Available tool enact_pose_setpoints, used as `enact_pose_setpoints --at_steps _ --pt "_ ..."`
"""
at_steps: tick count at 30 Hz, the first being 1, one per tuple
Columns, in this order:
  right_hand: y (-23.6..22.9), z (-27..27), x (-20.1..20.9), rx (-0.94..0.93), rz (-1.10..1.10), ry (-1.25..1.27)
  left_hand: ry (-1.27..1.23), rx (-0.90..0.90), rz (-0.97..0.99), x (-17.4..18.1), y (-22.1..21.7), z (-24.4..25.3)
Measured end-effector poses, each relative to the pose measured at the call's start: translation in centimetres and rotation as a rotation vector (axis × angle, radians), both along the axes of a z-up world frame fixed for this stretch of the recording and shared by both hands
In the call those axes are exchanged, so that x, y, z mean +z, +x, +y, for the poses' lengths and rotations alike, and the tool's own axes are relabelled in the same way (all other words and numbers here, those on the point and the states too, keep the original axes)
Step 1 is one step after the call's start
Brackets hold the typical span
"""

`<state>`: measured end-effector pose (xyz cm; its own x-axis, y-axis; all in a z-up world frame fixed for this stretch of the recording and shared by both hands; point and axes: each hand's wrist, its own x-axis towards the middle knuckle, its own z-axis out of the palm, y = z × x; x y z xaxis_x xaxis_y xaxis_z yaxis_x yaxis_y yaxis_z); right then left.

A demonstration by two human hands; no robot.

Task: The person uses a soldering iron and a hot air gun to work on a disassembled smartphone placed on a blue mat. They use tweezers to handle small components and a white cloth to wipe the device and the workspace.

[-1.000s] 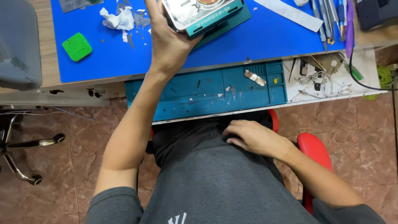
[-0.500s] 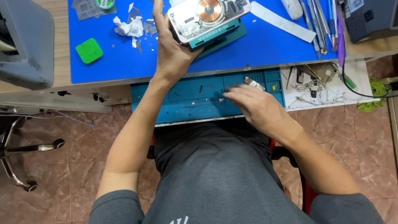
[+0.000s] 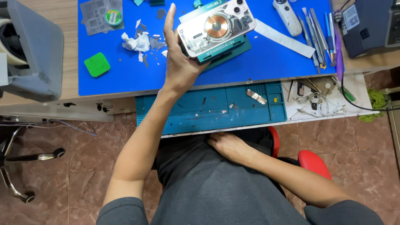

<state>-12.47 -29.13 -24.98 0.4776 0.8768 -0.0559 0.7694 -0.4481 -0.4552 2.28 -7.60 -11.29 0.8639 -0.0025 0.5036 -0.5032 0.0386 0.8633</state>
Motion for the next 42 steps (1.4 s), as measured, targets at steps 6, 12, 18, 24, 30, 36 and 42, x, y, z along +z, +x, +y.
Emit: enact_pose_setpoints --at_steps 6,12,18,24,30,36,42 --pt "0.6 -0.5 -2.1 -0.102 0.006 -0.047 0.002 0.025 0.049 0.2 0.2 -0.5" --pt "0.9 -0.9 -7.1 -0.160 -0.151 0.034 0.016 0.023 0.079 0.6 0.3 -0.6" --pt "-1.5 -1.0 -2.8 -0.231 -0.129 -0.147 -0.013 0.008 0.114 0.5 0.7 -0.7" --pt "-3.1 -2.4 5.0 -0.225 -0.139 -0.150 0.069 0.056 0.144 -0.4 1.0 -1.1" --pt "1.1 -3.3 10.8 -0.323 -0.250 0.190 0.075 0.041 0.177 -0.2 1.1 -2.0" --pt "7.7 -5.1 12.0 -0.468 -0.338 0.212 0.078 0.062 0.157 1.0 0.9 -1.6" --pt "19.7 -10.8 16.7 -0.733 -0.563 0.181 0.093 0.126 0.154 1.9 2.7 -1.0"
